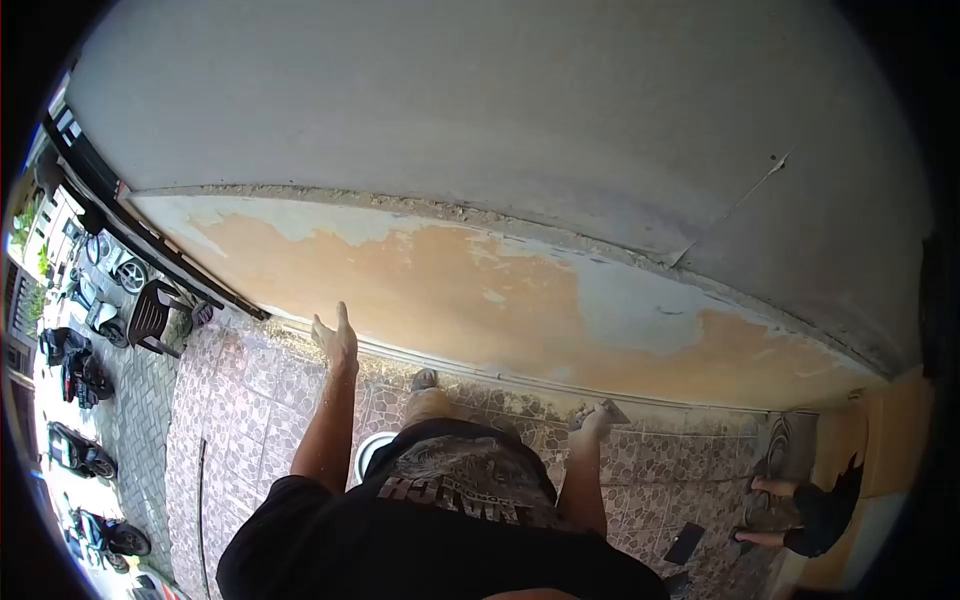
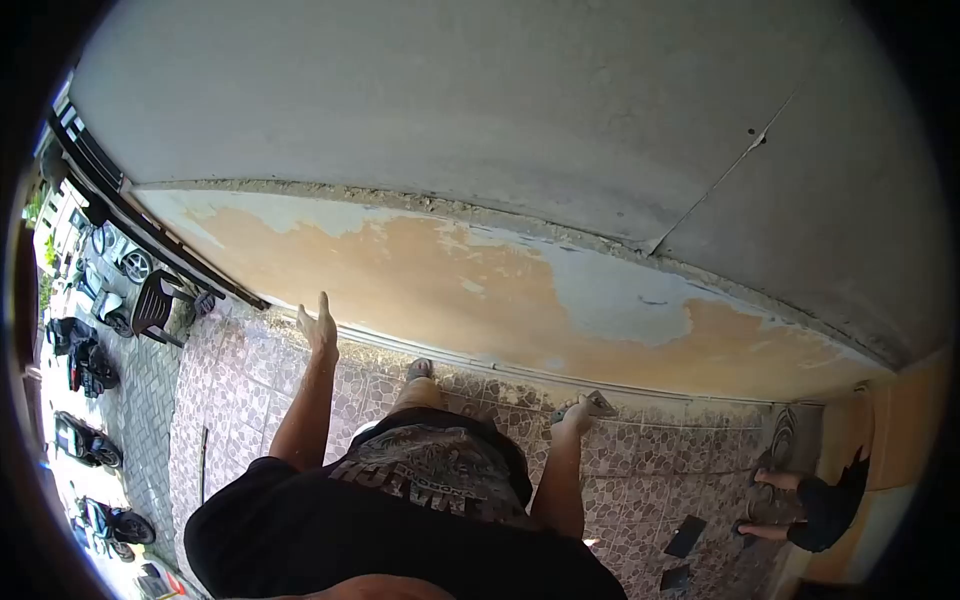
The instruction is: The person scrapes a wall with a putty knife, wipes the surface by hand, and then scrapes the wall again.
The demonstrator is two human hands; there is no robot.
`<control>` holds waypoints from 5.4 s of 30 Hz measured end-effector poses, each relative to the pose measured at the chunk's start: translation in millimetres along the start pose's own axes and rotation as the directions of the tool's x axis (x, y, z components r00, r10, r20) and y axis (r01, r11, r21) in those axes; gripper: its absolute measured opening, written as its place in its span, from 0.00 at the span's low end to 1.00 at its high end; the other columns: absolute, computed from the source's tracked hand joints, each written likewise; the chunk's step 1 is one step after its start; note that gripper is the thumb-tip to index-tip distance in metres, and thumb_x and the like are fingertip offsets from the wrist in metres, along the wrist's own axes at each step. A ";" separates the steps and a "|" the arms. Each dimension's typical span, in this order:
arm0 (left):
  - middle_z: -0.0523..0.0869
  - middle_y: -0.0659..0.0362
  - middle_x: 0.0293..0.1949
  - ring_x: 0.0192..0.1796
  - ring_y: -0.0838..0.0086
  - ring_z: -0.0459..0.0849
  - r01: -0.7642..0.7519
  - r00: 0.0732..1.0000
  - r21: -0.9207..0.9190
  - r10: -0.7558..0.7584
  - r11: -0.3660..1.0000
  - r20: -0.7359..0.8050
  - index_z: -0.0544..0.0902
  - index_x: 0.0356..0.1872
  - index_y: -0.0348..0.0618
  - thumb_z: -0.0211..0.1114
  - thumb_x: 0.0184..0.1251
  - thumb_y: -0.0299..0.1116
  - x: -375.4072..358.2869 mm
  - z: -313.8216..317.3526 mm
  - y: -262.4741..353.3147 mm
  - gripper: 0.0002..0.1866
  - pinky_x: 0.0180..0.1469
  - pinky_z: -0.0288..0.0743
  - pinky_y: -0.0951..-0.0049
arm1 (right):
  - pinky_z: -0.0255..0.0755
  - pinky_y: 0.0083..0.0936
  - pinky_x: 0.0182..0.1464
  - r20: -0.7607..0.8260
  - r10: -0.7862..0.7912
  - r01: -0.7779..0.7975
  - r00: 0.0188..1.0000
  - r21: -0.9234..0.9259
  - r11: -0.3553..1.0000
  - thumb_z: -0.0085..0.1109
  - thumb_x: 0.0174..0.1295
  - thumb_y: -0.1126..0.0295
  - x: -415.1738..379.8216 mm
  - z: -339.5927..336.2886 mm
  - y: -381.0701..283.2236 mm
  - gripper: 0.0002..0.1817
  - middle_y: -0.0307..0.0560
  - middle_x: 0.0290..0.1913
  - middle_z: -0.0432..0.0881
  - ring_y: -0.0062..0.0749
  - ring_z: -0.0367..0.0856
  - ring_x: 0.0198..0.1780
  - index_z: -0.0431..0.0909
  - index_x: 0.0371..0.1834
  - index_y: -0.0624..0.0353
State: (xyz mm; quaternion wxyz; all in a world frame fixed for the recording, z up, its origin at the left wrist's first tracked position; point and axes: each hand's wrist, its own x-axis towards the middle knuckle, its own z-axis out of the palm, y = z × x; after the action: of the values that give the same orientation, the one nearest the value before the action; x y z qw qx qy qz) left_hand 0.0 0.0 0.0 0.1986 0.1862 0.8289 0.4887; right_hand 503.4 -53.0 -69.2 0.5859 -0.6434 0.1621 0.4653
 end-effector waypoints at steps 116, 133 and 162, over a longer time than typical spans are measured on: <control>0.82 0.65 0.35 0.32 0.82 0.74 0.609 0.308 -0.514 0.417 0.604 0.855 0.82 0.45 0.47 0.46 0.82 0.48 -183.2 118.4 188.6 0.20 0.35 0.68 0.77 | 0.70 0.19 0.22 0.949 -0.223 0.934 0.224 -0.143 0.328 0.47 0.75 0.68 -248.8 194.4 -80.7 0.16 0.44 0.38 0.83 0.20 0.77 0.22 0.66 0.60 0.63; 0.82 0.63 0.36 0.33 0.82 0.79 0.721 0.250 -0.420 0.358 0.551 0.900 0.78 0.47 0.46 0.42 0.83 0.50 -192.3 108.4 200.8 0.21 0.26 0.68 0.79 | 0.77 0.27 0.29 0.946 -0.123 0.893 0.299 -0.232 0.385 0.50 0.74 0.69 -266.9 197.5 -93.2 0.18 0.53 0.40 0.83 0.31 0.84 0.27 0.62 0.59 0.69; 0.85 0.57 0.42 0.40 0.75 0.83 0.810 0.503 -0.571 0.343 0.136 0.794 0.80 0.48 0.38 0.45 0.82 0.49 -216.9 135.1 202.4 0.24 0.46 0.82 0.72 | 0.74 0.43 0.53 0.992 -0.097 0.958 0.079 -0.102 -0.268 0.50 0.73 0.64 -255.1 208.3 -103.2 0.32 0.73 0.52 0.79 0.63 0.81 0.54 0.55 0.66 0.84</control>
State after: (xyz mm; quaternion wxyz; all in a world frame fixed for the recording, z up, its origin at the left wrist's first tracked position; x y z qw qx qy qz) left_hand 277.0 82.1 151.0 0.7114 0.0491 0.1338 0.6882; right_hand 364.8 76.5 219.1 0.2348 -0.5467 -0.7712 0.2263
